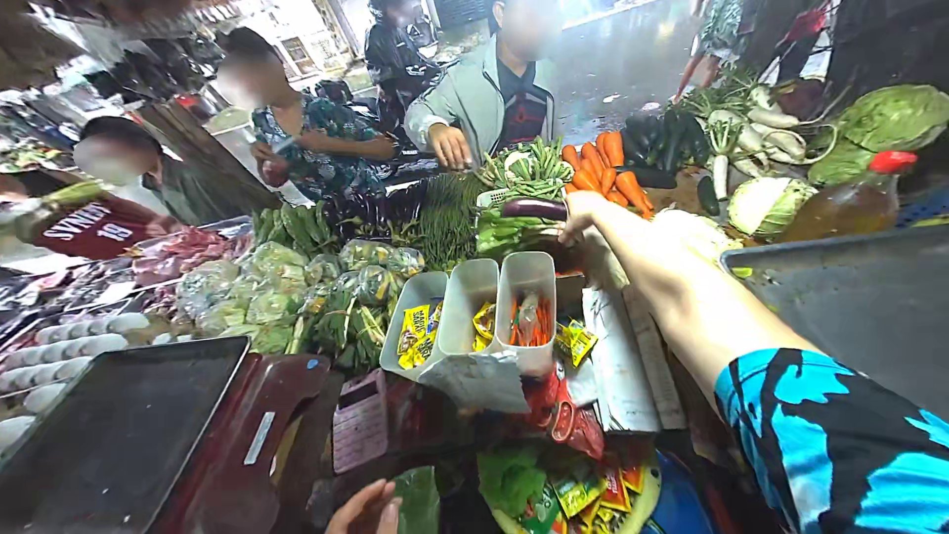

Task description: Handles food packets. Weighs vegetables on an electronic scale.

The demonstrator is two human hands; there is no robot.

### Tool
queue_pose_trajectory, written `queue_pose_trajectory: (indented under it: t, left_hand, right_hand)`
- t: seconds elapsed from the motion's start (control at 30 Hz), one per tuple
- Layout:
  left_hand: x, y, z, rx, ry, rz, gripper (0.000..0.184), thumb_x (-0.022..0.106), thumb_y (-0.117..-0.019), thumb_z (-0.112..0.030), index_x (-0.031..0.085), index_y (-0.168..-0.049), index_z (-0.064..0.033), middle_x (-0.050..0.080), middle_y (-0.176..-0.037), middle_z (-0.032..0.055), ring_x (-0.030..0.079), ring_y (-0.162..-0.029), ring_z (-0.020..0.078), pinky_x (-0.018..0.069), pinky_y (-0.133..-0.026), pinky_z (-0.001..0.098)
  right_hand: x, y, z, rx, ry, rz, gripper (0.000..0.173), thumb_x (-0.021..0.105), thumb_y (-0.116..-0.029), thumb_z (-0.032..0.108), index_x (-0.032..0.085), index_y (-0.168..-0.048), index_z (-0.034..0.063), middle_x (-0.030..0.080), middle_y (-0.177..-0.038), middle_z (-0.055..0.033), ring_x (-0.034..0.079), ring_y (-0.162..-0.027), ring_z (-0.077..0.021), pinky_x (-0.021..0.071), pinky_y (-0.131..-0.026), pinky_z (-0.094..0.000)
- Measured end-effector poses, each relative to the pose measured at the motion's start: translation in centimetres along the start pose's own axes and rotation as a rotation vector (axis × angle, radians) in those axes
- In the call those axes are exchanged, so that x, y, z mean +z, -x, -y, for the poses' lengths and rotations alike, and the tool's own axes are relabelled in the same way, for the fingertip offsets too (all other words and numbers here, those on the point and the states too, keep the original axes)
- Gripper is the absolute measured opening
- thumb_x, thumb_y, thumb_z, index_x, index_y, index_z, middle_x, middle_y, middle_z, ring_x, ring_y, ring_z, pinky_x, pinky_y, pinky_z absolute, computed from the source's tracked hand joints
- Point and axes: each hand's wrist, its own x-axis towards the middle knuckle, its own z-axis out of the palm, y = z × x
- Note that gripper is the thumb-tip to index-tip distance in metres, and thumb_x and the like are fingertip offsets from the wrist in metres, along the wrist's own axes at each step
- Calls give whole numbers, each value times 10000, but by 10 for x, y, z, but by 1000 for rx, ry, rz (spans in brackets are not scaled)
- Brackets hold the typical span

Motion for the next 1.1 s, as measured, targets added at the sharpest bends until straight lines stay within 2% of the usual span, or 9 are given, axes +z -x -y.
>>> queue_pose_trajectory:
  t: [0.17,0.27,0.37,0.43,0.5,0.6,0.7,0.9,1.1]
  left_hand:
    - [56,-29,-44,205,125,192,242,666,-980,-141,683,-1221,-148,718,-1167,-44,708,-1018,97,618,-874,293]
    - [103,-52,-63,301,293,306,327,728,-940,-223,680,-1243,-109,637,-1334,30,643,-1173,141,596,-914,302]
    - [158,-65,-87,131,494,381,699,738,-926,-371,453,-1460,-22,534,-1458,62,597,-1254,140,567,-983,340]
    - [185,-74,-106,-40,675,478,778,609,-1004,-403,220,-1593,-75,417,-1576,61,549,-1337,186,531,-1055,415]
    - [203,-74,-131,-145,891,456,621,463,-1077,-420,244,-1554,-89,540,-1433,68,627,-1220,220,556,-1013,452]
    - [216,-59,-160,-158,1063,369,418,428,-1099,-387,497,-1356,-65,691,-1143,87,696,-1037,196,588,-946,421]
    - [222,-35,-159,-199,1058,400,362,503,-1075,-365,554,-1301,-86,695,-1083,69,697,-993,170,594,-927,399]
    - [219,16,-160,-270,918,404,317,677,-990,-205,567,-1275,-119,713,-1120,37,717,-1006,179,625,-877,396]
    - [240,47,-176,-286,941,393,392,664,-1001,-266,546,-1329,-86,681,-1244,111,696,-1104,238,604,-927,396]
  right_hand:
    - [-107,77,17,-7,59,-116,691,886,-771,396,644,-1206,-84,647,-1196,-307,614,-1162,-469,457,-970,-693]
    - [-142,147,21,-117,-32,-172,538,856,-819,346,659,-1129,-46,685,-1057,-217,668,-984,-354,511,-896,-607]
    - [-126,224,21,-323,-334,-126,358,826,-855,229,687,-1145,72,699,-943,-30,643,-791,-82,553,-756,-315]
    - [-106,276,25,-447,-478,-104,378,872,-791,162,701,-1121,95,722,-895,16,677,-754,-23,589,-704,-225]
    - [-85,322,33,-372,-371,-153,534,940,-678,304,688,-1114,125,731,-915,20,697,-799,-58,601,-739,-291]
    - [-57,369,34,-221,-217,-137,798,935,-593,564,669,-1182,94,708,-1034,-73,678,-976,-211,551,-863,-496]
    - [-45,397,12,-267,-271,39,895,908,-600,637,631,-1285,132,710,-1050,-14,670,-969,-128,557,-860,-405]
    - [-47,432,-64,-241,-584,171,373,823,-778,68,690,-1125,82,730,-885,-35,699,-775,-115,597,-694,-338]
    - [-54,454,-121,-333,-625,221,459,758,-760,22,650,-1201,86,739,-935,-20,703,-771,-82,605,-697,-269]
